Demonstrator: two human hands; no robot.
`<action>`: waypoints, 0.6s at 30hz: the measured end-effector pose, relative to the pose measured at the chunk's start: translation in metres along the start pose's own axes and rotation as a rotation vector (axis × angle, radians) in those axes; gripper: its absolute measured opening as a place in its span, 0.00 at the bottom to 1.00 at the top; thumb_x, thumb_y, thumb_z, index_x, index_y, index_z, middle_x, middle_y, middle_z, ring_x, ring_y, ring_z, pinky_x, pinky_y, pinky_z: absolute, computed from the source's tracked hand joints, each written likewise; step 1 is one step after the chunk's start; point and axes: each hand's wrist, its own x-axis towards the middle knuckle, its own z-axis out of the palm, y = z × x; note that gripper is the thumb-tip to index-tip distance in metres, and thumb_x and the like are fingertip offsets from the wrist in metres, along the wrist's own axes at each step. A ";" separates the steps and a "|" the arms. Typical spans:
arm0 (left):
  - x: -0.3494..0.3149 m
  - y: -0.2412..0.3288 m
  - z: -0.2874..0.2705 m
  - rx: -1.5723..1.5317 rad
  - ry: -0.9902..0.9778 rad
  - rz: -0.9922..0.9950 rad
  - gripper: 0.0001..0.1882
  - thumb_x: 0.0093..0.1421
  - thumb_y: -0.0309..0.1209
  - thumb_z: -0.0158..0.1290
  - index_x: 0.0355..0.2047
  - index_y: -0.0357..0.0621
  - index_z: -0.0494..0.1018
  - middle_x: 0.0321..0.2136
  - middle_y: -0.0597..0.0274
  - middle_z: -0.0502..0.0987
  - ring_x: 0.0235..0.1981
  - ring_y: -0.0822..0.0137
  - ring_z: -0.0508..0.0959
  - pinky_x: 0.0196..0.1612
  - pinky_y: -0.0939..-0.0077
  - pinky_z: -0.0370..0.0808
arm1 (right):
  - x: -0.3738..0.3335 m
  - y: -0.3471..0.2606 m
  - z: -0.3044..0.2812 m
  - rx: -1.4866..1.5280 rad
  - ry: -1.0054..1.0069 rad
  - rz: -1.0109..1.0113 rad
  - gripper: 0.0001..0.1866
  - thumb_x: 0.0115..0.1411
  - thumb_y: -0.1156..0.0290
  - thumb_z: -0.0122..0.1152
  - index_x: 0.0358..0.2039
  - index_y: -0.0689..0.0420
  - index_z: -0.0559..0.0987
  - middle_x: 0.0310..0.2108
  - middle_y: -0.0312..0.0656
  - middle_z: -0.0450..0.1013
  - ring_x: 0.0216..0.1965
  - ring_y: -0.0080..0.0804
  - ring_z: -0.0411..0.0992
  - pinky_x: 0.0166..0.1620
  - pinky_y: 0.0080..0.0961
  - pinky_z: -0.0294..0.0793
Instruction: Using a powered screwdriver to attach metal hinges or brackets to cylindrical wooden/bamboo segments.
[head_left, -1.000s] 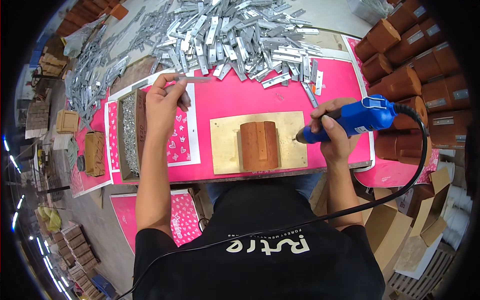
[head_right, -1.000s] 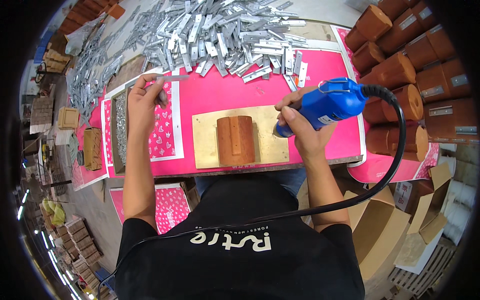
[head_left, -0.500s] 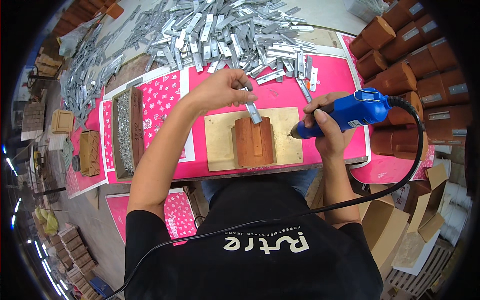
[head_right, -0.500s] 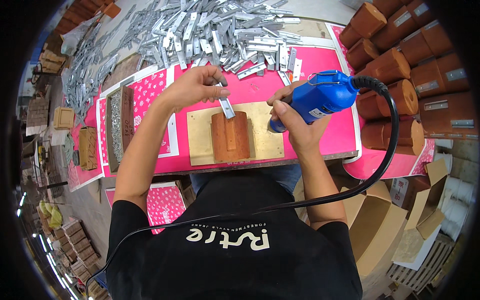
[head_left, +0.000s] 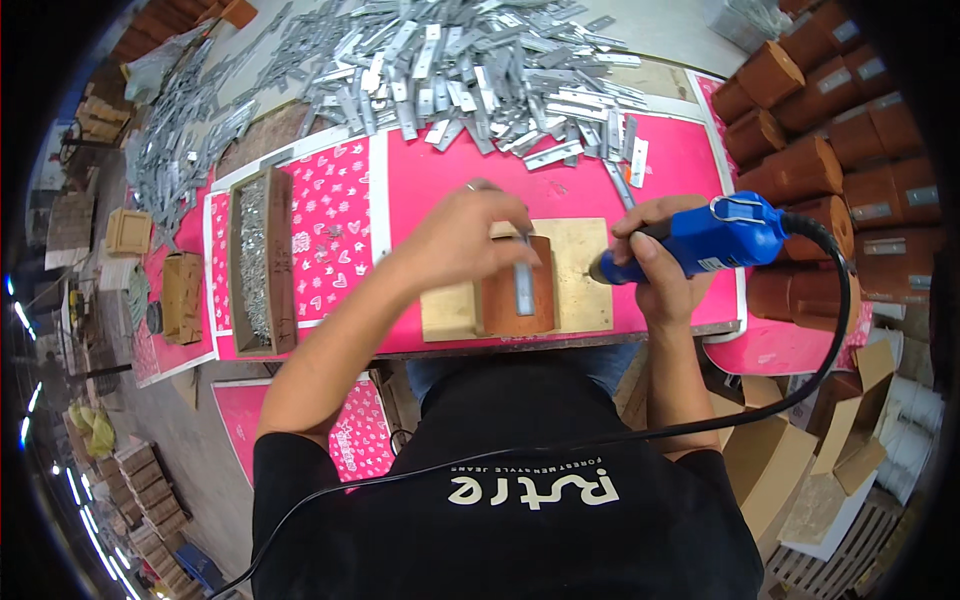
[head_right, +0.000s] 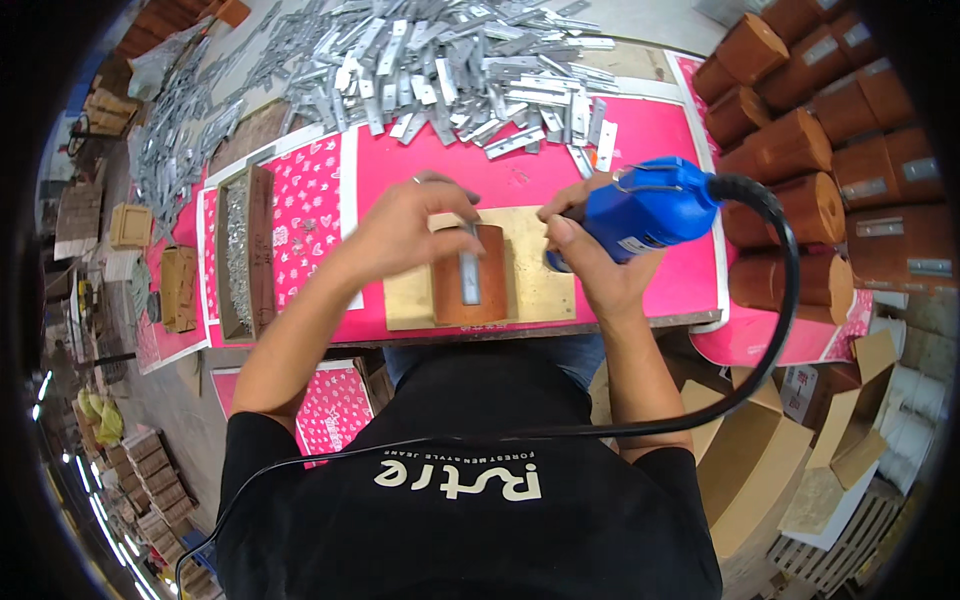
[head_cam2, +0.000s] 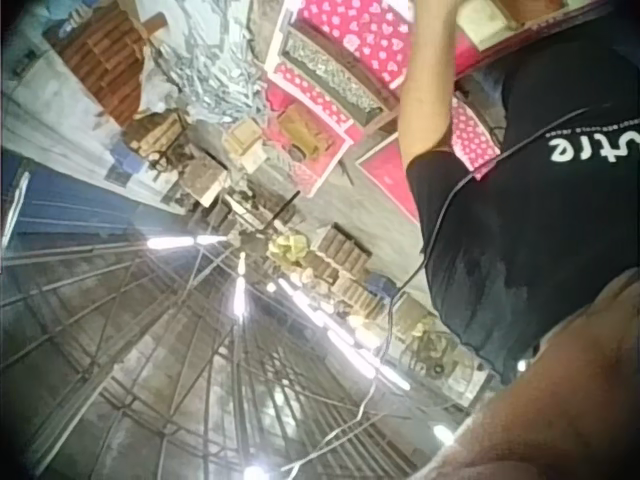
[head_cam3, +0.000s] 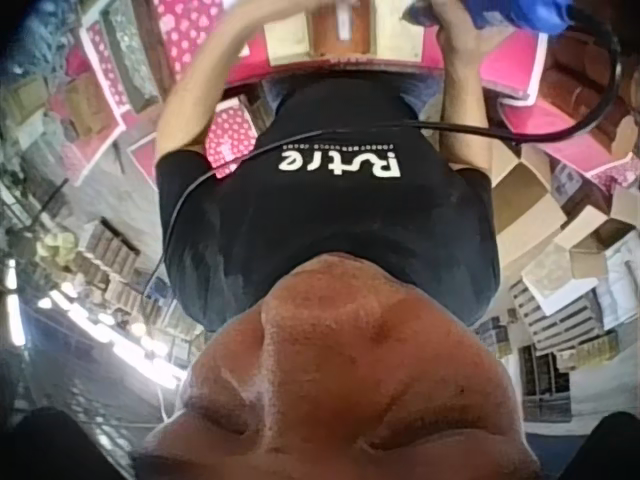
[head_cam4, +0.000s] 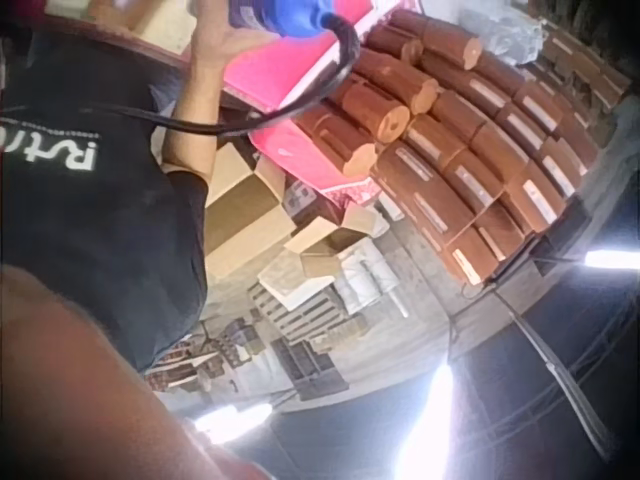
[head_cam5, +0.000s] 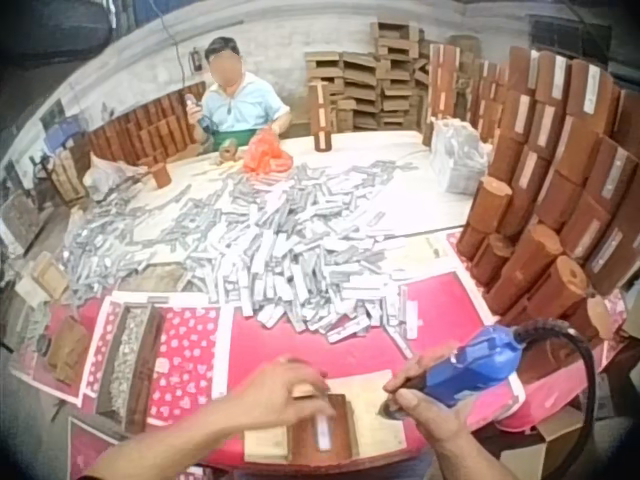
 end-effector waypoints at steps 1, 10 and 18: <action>-0.009 0.002 0.004 0.103 0.051 0.128 0.19 0.48 0.35 0.65 0.38 0.37 0.76 0.37 0.50 0.78 0.43 0.57 0.77 0.44 0.68 0.74 | -0.001 -0.001 0.001 -0.011 0.042 0.000 0.13 0.50 0.79 0.64 0.35 0.62 0.71 0.28 0.44 0.75 0.25 0.25 0.73 0.30 0.21 0.73; -0.105 -0.062 -0.016 0.341 0.738 -0.221 0.11 0.54 0.27 0.56 0.39 0.40 0.76 0.31 0.52 0.78 0.33 0.54 0.76 0.39 0.63 0.72 | -0.003 0.001 -0.009 0.036 0.039 -0.056 0.17 0.50 0.79 0.58 0.40 0.60 0.66 0.30 0.53 0.74 0.22 0.31 0.71 0.29 0.26 0.73; -0.154 -0.109 -0.013 0.559 0.760 -0.515 0.08 0.54 0.31 0.56 0.30 0.38 0.75 0.27 0.51 0.74 0.33 0.51 0.73 0.39 0.57 0.70 | 0.000 0.000 -0.001 -0.029 0.032 -0.062 0.15 0.51 0.75 0.59 0.38 0.60 0.67 0.28 0.53 0.72 0.21 0.34 0.68 0.28 0.29 0.71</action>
